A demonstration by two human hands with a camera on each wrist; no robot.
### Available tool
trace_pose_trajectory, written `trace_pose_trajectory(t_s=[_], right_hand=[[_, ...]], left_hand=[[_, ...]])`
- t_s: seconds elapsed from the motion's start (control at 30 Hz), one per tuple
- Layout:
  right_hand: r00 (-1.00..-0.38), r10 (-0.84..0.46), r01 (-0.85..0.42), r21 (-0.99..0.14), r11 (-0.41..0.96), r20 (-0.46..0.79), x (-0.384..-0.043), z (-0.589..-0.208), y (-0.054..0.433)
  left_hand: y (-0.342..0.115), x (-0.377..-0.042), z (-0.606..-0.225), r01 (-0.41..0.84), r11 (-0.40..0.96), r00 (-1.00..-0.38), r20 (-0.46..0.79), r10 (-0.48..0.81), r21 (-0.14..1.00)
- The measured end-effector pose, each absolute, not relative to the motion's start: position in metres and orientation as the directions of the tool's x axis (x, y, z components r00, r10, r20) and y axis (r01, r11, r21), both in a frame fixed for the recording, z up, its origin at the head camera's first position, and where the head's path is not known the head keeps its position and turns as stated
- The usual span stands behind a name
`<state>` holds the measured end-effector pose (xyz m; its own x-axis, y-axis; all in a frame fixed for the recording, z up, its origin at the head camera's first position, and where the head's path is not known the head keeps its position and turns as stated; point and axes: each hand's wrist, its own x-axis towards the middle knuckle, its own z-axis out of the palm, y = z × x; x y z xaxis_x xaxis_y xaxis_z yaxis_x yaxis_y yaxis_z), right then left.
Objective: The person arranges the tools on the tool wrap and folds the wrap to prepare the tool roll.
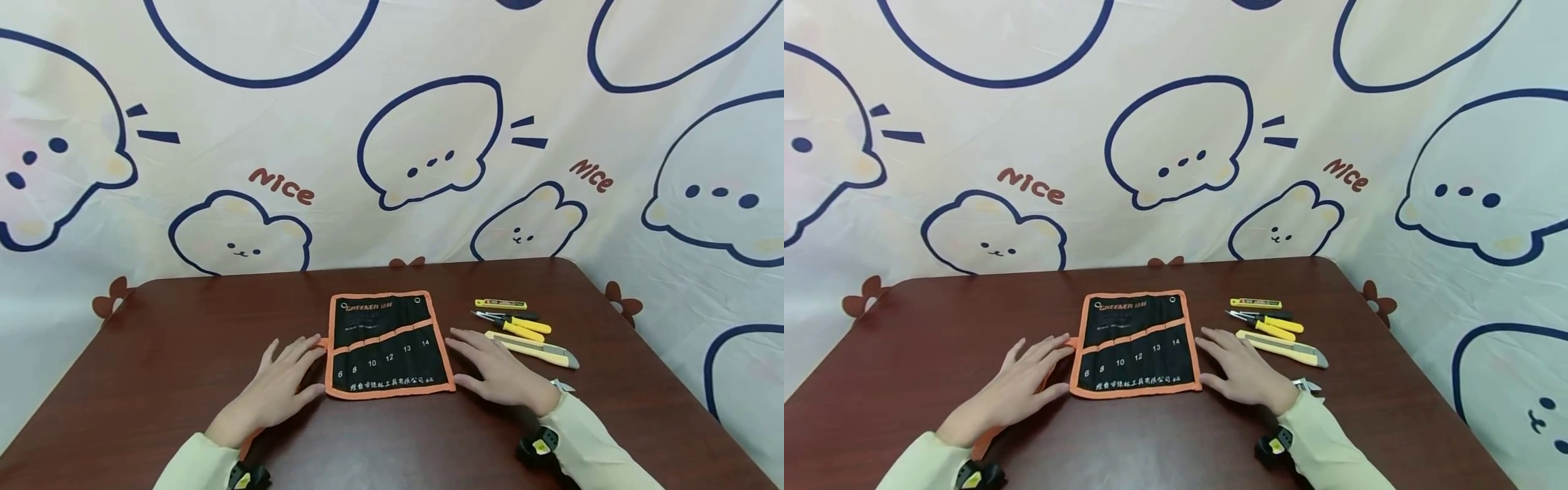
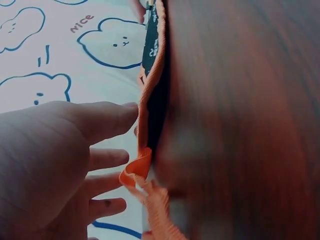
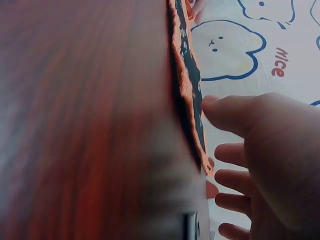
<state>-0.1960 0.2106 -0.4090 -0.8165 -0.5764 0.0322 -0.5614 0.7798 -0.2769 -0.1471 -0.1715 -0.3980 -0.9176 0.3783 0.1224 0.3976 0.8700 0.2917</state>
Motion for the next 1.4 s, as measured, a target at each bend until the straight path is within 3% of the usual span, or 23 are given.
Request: trace_pose_trajectory(t_s=[0.3, 0.57, 1.4], right_hand=[[-0.781, -0.625, -0.593, -0.300, 0.747, -0.011, -0.201, -0.405, 0.193], [-0.781, -0.620, -0.578, -0.293, 0.762, -0.072, -0.204, -0.405, 0.187], [-0.783, -0.618, -0.578, -0.280, 0.766, -0.074, -0.188, -0.407, 0.182]], left_hand=[[-0.165, -0.152, -0.402, 0.443, 0.841, -0.896, 0.146, 0.419, 0.310], [-0.163, -0.158, -0.403, 0.412, 0.846, -0.909, 0.096, 0.405, 0.339], [-0.163, -0.175, -0.401, 0.355, 0.869, -0.929, 0.026, 0.370, 0.345]])
